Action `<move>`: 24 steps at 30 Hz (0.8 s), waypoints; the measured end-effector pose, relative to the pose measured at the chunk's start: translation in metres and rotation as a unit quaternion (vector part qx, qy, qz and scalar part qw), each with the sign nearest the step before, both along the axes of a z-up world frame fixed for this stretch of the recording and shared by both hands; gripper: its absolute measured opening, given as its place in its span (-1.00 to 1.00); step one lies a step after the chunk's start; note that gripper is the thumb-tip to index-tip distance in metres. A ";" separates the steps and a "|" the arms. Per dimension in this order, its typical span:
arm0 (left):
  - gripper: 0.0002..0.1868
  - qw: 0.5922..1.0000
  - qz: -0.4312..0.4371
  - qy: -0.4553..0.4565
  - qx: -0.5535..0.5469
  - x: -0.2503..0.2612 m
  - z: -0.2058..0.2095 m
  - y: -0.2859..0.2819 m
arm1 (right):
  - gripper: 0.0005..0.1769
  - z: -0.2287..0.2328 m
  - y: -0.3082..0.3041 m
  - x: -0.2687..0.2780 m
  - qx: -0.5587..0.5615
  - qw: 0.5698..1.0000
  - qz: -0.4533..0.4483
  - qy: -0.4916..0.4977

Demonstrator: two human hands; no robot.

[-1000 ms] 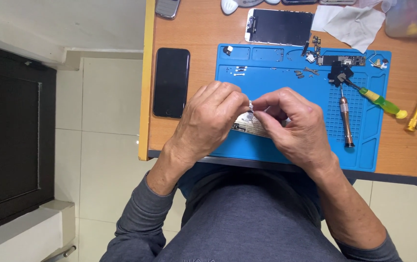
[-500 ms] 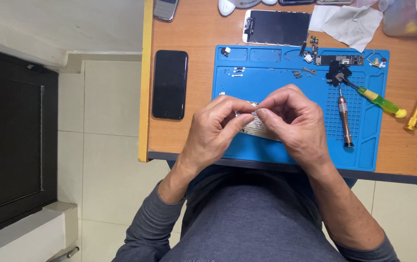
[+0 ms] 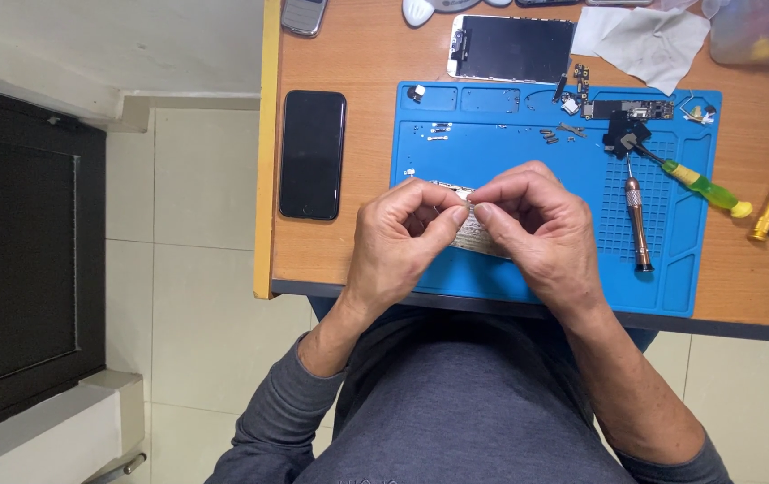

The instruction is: The person uses a metal spudger to pry and lift a ribbon cable connector on a disassembled smartphone motherboard. They then use tweezers to carefully adjust and reseat the connector and other small components on the board.

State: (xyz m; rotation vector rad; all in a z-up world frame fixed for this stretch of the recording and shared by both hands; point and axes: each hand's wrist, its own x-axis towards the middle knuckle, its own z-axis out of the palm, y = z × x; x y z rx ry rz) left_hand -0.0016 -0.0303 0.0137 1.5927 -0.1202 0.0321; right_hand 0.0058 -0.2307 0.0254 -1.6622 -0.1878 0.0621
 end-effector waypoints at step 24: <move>-0.84 0.913 0.027 -0.243 0.326 0.014 -0.014 0.033 | -0.96 0.007 -0.013 0.020 -0.092 0.995 -0.005 -0.024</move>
